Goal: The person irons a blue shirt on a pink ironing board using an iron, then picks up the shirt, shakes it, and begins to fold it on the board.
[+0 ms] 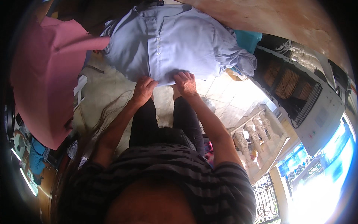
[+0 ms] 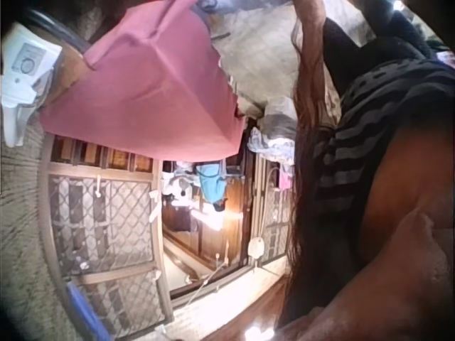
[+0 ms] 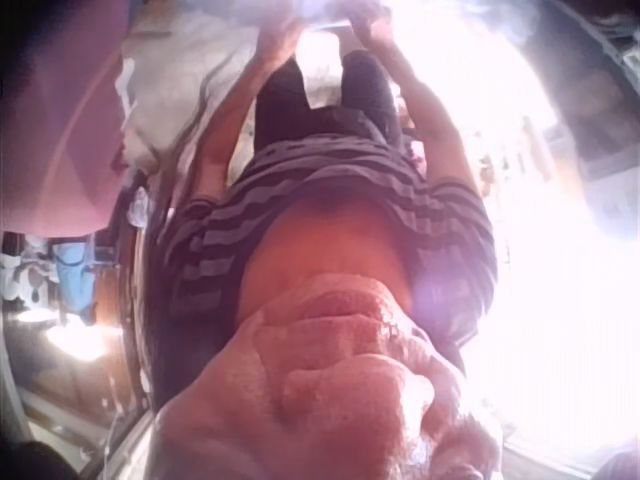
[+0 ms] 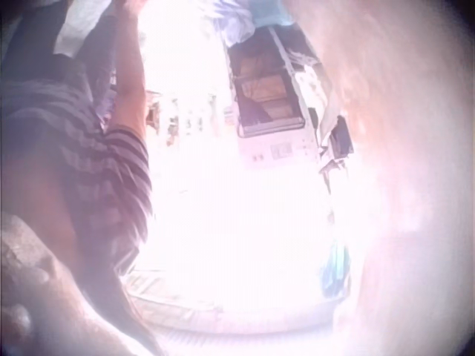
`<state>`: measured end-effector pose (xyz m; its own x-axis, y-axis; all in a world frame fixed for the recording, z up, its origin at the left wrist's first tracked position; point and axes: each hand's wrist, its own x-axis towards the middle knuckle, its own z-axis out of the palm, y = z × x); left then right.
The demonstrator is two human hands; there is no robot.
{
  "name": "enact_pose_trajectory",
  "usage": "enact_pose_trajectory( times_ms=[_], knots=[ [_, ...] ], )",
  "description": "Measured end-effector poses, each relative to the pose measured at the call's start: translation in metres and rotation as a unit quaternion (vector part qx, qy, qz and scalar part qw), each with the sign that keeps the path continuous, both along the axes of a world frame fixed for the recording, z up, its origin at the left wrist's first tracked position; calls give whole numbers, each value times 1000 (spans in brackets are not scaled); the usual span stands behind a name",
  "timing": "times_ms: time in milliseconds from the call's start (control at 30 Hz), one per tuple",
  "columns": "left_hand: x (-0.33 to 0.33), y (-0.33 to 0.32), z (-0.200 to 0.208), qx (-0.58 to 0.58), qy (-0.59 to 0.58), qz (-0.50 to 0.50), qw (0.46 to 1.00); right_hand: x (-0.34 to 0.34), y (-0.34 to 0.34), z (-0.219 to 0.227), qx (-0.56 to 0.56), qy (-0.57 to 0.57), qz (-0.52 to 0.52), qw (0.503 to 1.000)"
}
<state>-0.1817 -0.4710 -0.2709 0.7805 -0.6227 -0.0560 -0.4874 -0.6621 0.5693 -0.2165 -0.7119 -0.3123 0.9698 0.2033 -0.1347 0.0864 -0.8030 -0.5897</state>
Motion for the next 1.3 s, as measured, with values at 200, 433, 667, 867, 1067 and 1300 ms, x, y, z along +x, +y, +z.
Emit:
enact_pose_trajectory(
  times_ms=[200,433,667,867,1067,1300],
  knots=[
    [-2,3,-1,21,26,6,999,-10,-3,6,4,42,4,999],
    [-11,2,-7,-136,89,226,961,93,11,42,194,-36,-58,979],
    [-38,4,-36,-251,406,685,551,258,40,36,57,-230,-3,972],
    [-34,36,-62,-453,366,726,366,274,48,10,31,-48,-11,998],
    [-44,38,-63,-461,349,731,363,277,38,4,102,-15,-12,995],
    [-24,62,-37,-450,309,753,367,260,40,50,131,-191,66,971]
  ],
)
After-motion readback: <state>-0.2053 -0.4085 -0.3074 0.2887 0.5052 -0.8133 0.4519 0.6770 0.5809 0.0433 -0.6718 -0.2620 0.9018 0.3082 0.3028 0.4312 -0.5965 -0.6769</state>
